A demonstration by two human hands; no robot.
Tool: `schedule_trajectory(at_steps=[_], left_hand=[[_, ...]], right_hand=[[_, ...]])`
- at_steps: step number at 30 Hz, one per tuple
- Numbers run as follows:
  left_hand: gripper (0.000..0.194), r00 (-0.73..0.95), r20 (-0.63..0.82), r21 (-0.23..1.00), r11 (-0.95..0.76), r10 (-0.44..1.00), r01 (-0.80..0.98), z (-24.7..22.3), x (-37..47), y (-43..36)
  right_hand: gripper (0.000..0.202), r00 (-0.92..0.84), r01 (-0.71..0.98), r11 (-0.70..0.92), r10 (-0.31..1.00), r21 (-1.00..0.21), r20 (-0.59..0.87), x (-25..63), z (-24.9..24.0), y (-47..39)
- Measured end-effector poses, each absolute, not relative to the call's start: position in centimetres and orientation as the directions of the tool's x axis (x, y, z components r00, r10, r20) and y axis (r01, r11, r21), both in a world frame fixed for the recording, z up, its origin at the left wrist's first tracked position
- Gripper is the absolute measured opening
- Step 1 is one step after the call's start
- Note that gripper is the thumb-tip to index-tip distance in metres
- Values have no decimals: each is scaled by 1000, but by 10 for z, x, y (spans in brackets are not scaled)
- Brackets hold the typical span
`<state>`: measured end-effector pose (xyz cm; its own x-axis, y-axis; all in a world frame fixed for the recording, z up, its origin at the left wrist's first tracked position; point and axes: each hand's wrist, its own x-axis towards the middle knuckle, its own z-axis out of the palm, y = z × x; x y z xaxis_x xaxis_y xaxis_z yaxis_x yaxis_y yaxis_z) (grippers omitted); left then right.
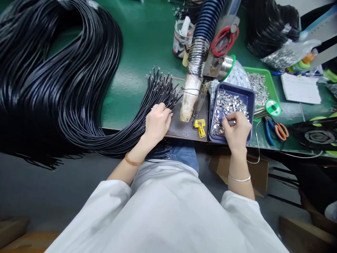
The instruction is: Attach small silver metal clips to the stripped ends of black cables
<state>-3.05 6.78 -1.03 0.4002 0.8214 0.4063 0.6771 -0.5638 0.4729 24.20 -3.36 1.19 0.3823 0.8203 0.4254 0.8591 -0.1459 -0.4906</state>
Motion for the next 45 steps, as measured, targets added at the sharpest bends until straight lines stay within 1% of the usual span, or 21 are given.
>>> schedule_trajectory(at_steps=[2,4,6,7,8,10,11,12,13,14,15,16,17,20,23,29,34,38,40,42,45], left_hand=[[10,181,445,728,-472,877,497,-9,-34,76],[14,-92,386,918,-371,918,142,-3,-41,83],[19,-235,288,913,-340,928,-226,9,-50,84],[21,-217,269,872,-333,938,-357,17,-54,81],[19,-109,278,848,-297,954,-439,26,-58,76],[5,255,358,846,-197,898,-495,44,-63,61],[5,482,379,871,-129,790,-474,51,-62,53],[14,726,340,922,-57,599,-384,55,-60,45],[19,911,245,967,-9,331,-256,57,-56,37],[19,978,169,985,25,122,-173,56,-51,30],[18,996,89,994,55,20,-90,51,-45,23],[18,1000,25,996,91,11,-26,44,-38,17],[20,995,-37,989,149,92,23,35,-32,12],[30,770,-216,934,356,600,-16,8,-18,1],[30,554,-273,882,435,787,-182,-6,-15,-3],[24,556,-248,894,408,793,-184,4,-13,2],[25,551,-178,924,331,815,-191,11,-7,3],[23,521,-121,955,242,845,-170,4,-5,1],[20,470,-49,981,130,881,-142,1,-6,-1],[16,412,76,997,-67,908,-35,-1,-6,-2],[15,405,271,919,-360,873,159,1,-5,-6]], right_hand=[[14,435,830,-133,763,-542,479,241,13,-40],[14,504,769,-131,727,-626,467,242,15,-46],[17,567,640,-107,734,-761,374,242,19,-53],[19,575,558,-85,757,-826,311,241,21,-55],[22,565,475,-63,787,-878,249,240,24,-57],[27,519,367,-21,834,-930,186,233,30,-59],[28,507,369,0,838,-929,202,227,33,-60],[26,509,410,19,825,-912,246,220,35,-60],[23,518,487,37,792,-873,323,213,37,-60],[18,518,589,44,746,-807,419,205,39,-60],[13,497,680,48,703,-732,508,196,39,-61],[9,464,737,66,674,-672,575,188,39,-61],[5,437,755,91,669,-649,601,181,37,-62],[2,437,628,178,725,-757,533,163,28,-66],[6,448,461,188,794,-867,411,150,17,-68],[6,354,568,181,827,-803,436,140,8,-69],[6,360,369,140,890,-919,281,138,6,-65],[5,351,320,117,907,-940,233,139,5,-63],[5,348,314,128,906,-941,239,139,4,-63],[4,354,315,128,904,-941,241,140,4,-63],[6,358,313,106,907,-944,221,141,4,-64]])
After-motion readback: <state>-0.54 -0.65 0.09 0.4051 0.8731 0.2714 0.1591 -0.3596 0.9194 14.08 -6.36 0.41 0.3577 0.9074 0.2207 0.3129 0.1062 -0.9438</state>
